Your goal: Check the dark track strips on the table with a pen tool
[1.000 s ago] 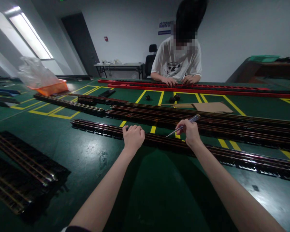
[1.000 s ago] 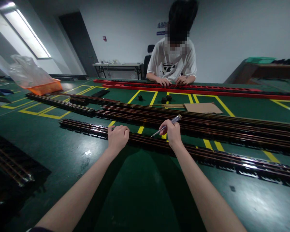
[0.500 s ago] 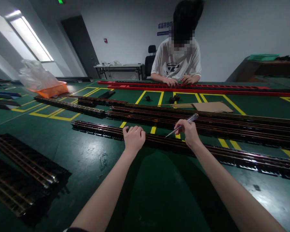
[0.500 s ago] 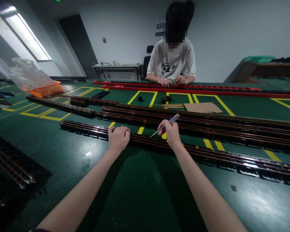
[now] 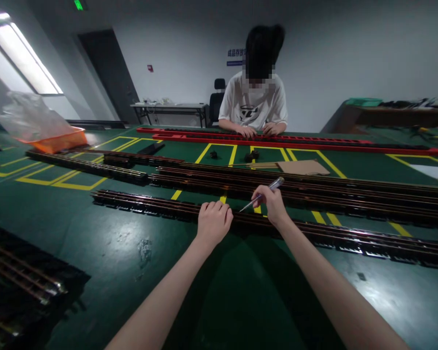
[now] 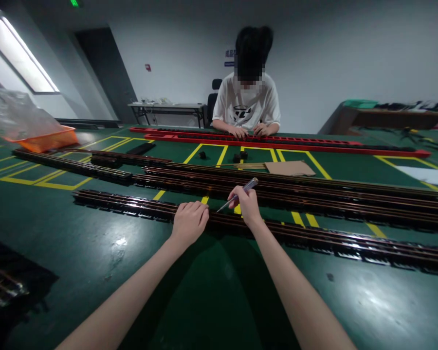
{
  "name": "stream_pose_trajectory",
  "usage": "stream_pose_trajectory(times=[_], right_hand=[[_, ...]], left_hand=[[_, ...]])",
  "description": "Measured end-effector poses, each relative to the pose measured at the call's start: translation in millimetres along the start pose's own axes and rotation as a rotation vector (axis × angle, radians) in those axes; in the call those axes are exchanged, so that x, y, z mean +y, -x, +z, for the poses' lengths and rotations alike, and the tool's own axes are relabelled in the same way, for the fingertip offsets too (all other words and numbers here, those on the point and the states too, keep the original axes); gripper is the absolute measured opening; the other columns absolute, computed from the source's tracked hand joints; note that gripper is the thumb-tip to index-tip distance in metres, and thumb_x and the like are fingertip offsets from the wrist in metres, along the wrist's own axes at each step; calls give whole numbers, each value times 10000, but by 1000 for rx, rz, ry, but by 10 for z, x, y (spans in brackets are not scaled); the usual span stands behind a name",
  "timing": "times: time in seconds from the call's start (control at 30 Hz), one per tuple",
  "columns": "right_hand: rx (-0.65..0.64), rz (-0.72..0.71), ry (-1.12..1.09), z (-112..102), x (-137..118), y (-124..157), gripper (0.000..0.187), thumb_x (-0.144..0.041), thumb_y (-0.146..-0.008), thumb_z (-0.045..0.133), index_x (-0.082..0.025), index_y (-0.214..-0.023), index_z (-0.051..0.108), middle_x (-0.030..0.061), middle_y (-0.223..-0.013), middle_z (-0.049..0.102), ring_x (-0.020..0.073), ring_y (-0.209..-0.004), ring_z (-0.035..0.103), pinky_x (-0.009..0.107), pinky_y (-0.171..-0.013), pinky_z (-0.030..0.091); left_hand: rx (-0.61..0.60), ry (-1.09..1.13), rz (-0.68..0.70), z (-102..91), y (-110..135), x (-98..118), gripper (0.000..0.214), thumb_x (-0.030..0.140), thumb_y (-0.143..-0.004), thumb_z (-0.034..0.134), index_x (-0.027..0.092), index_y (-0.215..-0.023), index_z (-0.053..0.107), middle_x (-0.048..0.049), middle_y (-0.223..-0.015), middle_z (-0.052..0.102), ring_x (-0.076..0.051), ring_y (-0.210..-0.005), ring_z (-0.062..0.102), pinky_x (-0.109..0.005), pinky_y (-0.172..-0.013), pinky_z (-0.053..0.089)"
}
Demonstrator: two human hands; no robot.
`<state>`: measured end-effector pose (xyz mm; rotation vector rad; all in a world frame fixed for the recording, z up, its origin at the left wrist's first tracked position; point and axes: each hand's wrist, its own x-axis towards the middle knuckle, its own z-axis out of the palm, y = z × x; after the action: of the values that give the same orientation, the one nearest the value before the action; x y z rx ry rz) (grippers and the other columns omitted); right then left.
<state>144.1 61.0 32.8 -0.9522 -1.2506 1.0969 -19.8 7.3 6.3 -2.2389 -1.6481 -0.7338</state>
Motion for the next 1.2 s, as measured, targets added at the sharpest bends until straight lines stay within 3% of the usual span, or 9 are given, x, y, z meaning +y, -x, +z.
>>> stream_pose_trajectory(times=[0.1, 0.3, 0.53, 0.73, 1.2], right_hand=[[-26, 6, 18, -25, -7, 1, 256, -310, -663, 502, -170, -462, 573, 0, -373, 526, 110, -365, 493, 229, -428, 411], [-227, 78, 69, -162, -106, 44, 232, -343, -700, 522, -159, -583, 600, 12, -489, 616, 116, -459, 559, 223, -485, 434], [-379, 55, 133, -325, -231, 232, 236, -361, -756, 557, -141, -748, 643, 45, -680, 687, 129, -605, 608, 226, -542, 428], [-358, -13, 106, -331, -194, 301, 263, -389, -785, 548, -145, -752, 640, 47, -690, 685, 132, -625, 602, 251, -597, 443], [-296, 66, 8, -356, -105, 237, 364, -488, -766, 522, -146, -684, 618, 33, -613, 646, 124, -567, 599, 223, -517, 405]], left_hand=[[10, -14, 0, 3, 1, -18, 312, 245, -905, 356, 166, -856, 654, -53, -853, 680, -208, -801, 596, -376, -767, 386], [17, -14, 13, 0, 1, -10, 336, 258, -912, 342, 163, -854, 660, -66, -847, 682, -212, -794, 601, -370, -756, 383], [-10, -70, 52, -41, 3, -17, 380, 268, -919, 301, 156, -859, 659, -78, -841, 682, -220, -787, 602, -366, -740, 375], [-2, -118, 72, -54, 4, -23, 393, 276, -921, 284, 162, -841, 652, -80, -834, 683, -224, -783, 601, -364, -741, 362], [-14, -141, 128, -33, 26, -80, 423, 288, -922, 264, 141, -899, 660, -97, -877, 695, -250, -810, 615, -392, -767, 377]])
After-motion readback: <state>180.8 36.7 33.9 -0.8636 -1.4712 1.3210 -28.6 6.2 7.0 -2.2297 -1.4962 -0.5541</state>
